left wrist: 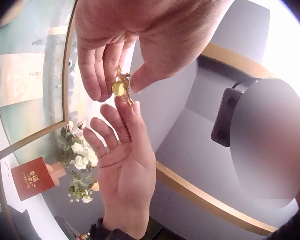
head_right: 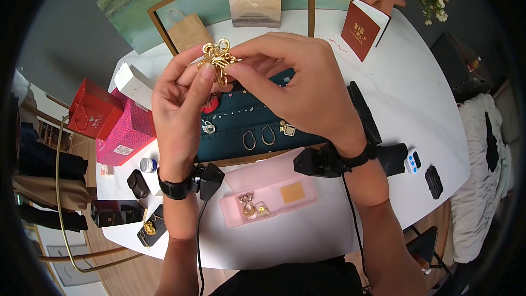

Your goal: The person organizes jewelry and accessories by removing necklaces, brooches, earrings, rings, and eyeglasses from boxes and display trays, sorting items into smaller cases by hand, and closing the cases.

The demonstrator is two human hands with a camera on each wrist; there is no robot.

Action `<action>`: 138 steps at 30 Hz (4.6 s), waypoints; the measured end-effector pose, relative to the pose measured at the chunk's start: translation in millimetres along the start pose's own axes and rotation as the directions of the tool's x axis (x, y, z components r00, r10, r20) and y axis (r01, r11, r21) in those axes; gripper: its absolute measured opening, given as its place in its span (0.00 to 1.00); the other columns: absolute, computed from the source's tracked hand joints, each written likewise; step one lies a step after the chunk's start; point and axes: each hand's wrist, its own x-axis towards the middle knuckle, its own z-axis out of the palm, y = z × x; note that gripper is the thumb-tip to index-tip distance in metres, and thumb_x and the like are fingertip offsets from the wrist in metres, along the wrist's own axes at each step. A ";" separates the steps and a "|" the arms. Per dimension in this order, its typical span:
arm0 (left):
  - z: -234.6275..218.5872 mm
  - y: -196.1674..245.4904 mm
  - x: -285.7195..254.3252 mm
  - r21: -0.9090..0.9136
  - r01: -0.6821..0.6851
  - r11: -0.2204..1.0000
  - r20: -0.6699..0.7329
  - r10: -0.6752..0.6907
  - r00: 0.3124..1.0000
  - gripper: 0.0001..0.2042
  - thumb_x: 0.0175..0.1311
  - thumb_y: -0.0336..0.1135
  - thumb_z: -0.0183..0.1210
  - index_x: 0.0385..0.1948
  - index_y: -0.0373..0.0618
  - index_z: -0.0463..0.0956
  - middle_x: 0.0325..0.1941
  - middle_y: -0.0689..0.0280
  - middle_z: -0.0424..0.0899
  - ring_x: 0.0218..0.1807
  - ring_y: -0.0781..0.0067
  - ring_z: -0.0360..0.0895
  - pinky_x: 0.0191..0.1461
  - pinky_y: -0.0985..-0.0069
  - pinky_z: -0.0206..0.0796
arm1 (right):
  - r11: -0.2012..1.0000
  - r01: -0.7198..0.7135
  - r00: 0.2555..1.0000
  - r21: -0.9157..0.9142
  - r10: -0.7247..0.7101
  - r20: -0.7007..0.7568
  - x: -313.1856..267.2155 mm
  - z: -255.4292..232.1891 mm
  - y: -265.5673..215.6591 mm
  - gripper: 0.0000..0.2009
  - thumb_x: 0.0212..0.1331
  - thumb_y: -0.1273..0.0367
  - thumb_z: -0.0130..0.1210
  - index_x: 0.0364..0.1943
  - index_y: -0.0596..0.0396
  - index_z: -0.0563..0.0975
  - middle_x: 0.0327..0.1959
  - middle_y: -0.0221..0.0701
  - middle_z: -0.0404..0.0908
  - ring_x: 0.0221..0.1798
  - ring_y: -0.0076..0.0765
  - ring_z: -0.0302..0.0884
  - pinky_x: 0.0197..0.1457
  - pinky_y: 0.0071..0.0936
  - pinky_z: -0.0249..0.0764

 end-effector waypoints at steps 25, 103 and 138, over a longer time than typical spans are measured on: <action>-2.7 -5.5 -1.6 -0.246 0.101 0.964 0.040 -0.094 0.995 0.06 0.69 0.24 0.57 0.44 0.35 0.73 0.48 0.52 0.84 0.46 0.63 0.86 0.51 0.67 0.84 | 0.987 -0.031 0.999 0.161 0.028 0.018 0.4 2.7 -2.8 0.05 0.61 0.77 0.61 0.39 0.63 0.81 0.41 0.34 0.84 0.40 0.26 0.86 0.42 0.21 0.83; -6.8 -1.5 -0.3 -0.307 0.082 0.948 0.037 -0.074 0.997 0.22 0.64 0.17 0.58 0.60 0.33 0.67 0.56 0.48 0.81 0.54 0.67 0.81 0.56 0.73 0.74 | 0.979 -0.159 0.983 0.125 0.168 -0.071 0.5 -8.1 -5.4 0.06 0.67 0.74 0.58 0.43 0.62 0.77 0.37 0.34 0.84 0.33 0.21 0.82 0.37 0.17 0.77; 0.5 -4.6 -3.0 -0.121 0.036 0.992 0.033 -0.032 0.999 0.20 0.65 0.20 0.59 0.59 0.30 0.72 0.54 0.53 0.83 0.50 0.69 0.83 0.55 0.74 0.76 | 0.990 0.112 0.993 0.083 -0.108 -0.045 4.2 -0.5 6.9 0.08 0.58 0.80 0.62 0.41 0.61 0.84 0.42 0.34 0.80 0.41 0.27 0.83 0.41 0.21 0.85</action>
